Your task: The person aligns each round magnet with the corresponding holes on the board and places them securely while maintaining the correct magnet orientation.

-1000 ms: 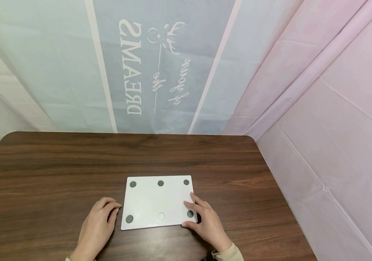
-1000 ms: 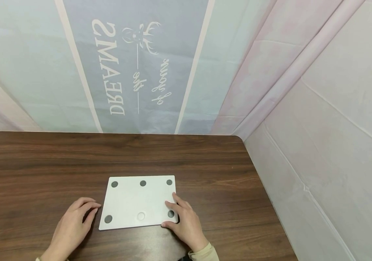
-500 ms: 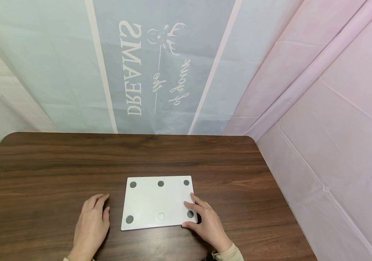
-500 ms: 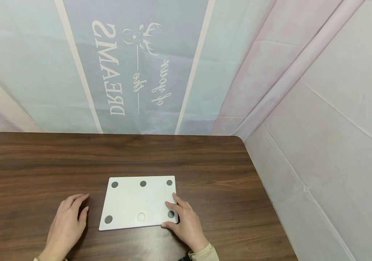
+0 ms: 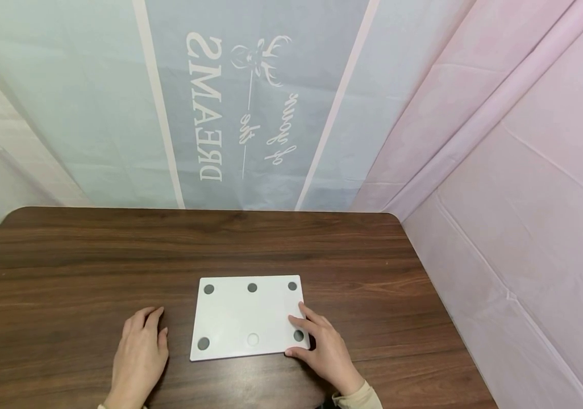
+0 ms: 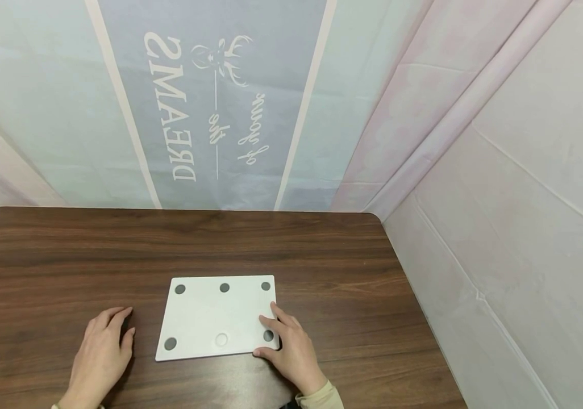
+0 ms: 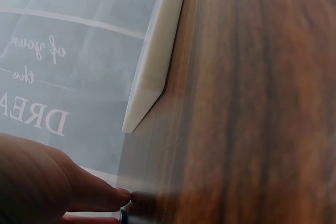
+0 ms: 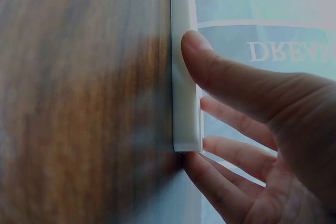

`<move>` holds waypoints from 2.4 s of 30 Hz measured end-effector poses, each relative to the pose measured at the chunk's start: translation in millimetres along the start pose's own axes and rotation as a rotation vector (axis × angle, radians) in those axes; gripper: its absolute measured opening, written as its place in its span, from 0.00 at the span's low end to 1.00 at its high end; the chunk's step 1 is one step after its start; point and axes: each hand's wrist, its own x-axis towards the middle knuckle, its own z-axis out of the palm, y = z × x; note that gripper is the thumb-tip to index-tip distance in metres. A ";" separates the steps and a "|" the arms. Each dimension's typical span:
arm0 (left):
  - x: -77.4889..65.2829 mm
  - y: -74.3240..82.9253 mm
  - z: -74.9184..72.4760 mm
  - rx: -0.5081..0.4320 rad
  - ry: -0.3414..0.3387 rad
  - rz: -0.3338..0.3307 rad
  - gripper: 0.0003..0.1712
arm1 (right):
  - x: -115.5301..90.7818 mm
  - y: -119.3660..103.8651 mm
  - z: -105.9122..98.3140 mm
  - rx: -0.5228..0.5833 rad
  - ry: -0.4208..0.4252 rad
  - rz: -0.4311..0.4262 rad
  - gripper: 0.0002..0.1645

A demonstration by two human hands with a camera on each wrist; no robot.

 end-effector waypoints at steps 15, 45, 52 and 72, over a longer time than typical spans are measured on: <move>1.7 2.6 -4.1 -0.008 -0.036 -0.051 0.14 | -0.7 0.1 -0.4 0.004 0.003 -0.005 0.35; 3.0 4.8 -5.8 -0.039 -0.005 -0.077 0.11 | -0.7 0.6 0.2 0.002 0.000 -0.006 0.35; 3.8 4.4 -5.2 -0.057 0.010 -0.056 0.10 | -1.0 -0.4 -0.5 0.021 -0.003 0.000 0.35; 1.9 9.0 -4.0 -0.053 0.019 -0.056 0.07 | -1.4 -0.3 -0.7 0.026 0.003 0.003 0.35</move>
